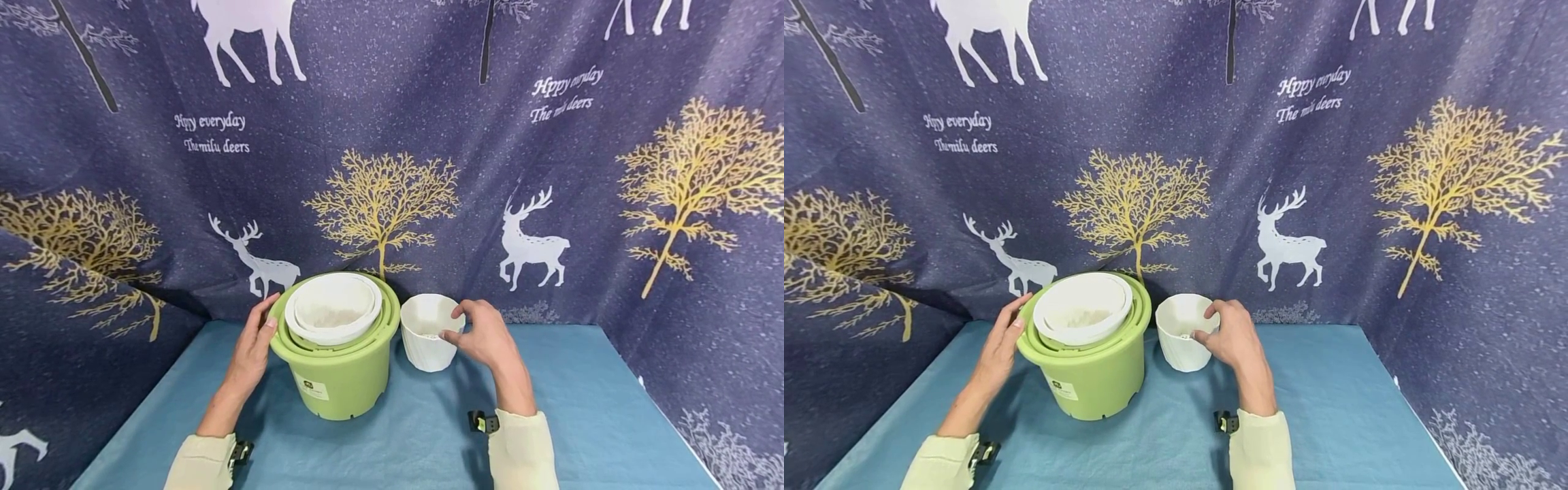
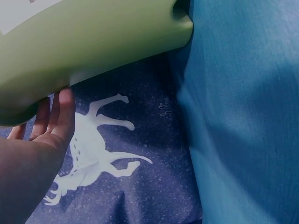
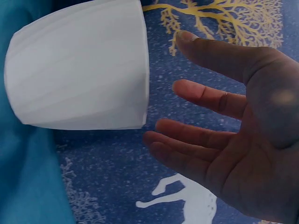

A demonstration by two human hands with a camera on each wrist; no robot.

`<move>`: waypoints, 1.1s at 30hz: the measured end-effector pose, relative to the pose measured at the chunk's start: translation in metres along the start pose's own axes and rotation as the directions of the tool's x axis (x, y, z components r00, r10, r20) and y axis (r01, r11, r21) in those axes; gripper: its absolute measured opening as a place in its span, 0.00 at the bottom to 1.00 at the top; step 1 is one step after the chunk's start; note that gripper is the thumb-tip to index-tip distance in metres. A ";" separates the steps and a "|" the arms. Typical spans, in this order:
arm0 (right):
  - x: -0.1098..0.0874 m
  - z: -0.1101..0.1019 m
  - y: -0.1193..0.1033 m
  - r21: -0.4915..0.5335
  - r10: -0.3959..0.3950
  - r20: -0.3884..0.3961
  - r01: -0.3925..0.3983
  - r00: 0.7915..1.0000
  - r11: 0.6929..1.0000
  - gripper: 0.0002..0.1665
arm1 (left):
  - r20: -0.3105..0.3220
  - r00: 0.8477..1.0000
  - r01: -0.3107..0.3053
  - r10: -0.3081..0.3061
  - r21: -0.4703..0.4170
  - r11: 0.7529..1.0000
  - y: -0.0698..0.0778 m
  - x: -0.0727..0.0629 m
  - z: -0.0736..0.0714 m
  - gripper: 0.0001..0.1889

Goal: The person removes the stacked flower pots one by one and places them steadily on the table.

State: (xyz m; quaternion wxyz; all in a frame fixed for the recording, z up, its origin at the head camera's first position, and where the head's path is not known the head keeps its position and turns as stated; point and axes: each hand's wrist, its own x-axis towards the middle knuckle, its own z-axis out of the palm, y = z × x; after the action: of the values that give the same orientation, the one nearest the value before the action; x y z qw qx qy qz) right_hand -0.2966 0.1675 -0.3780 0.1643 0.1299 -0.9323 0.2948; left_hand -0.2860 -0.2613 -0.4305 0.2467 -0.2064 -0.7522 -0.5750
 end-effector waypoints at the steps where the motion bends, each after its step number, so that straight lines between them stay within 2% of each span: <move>1: 0.000 -0.001 -0.001 0.001 -0.010 -0.006 0.010 1.000 1.000 0.21 | 0.000 1.000 -0.002 0.002 -0.001 1.000 0.000 0.000 0.000 0.25; 9: -0.003 -0.007 -0.015 0.009 -0.064 -0.070 0.065 0.995 0.998 0.20 | 0.007 1.000 -0.006 0.006 -0.016 1.000 0.000 0.000 0.000 0.25; 19: -0.003 -0.007 -0.031 0.058 -0.129 -0.161 0.140 0.978 0.988 0.19 | 0.001 1.000 -0.003 0.003 -0.010 1.000 0.000 0.000 0.000 0.25; 33: -0.006 -0.004 -0.051 0.066 -0.206 -0.217 0.225 0.954 0.972 0.19 | 0.014 1.000 -0.002 0.002 -0.017 1.000 -0.001 0.001 -0.001 0.25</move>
State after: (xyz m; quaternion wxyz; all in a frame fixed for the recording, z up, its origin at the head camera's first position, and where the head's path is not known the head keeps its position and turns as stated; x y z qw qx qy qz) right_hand -0.2728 0.1301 -0.3508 0.2863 0.2064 -0.8760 0.3288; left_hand -0.2873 -0.2624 -0.4308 0.2401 -0.2134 -0.7487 -0.5798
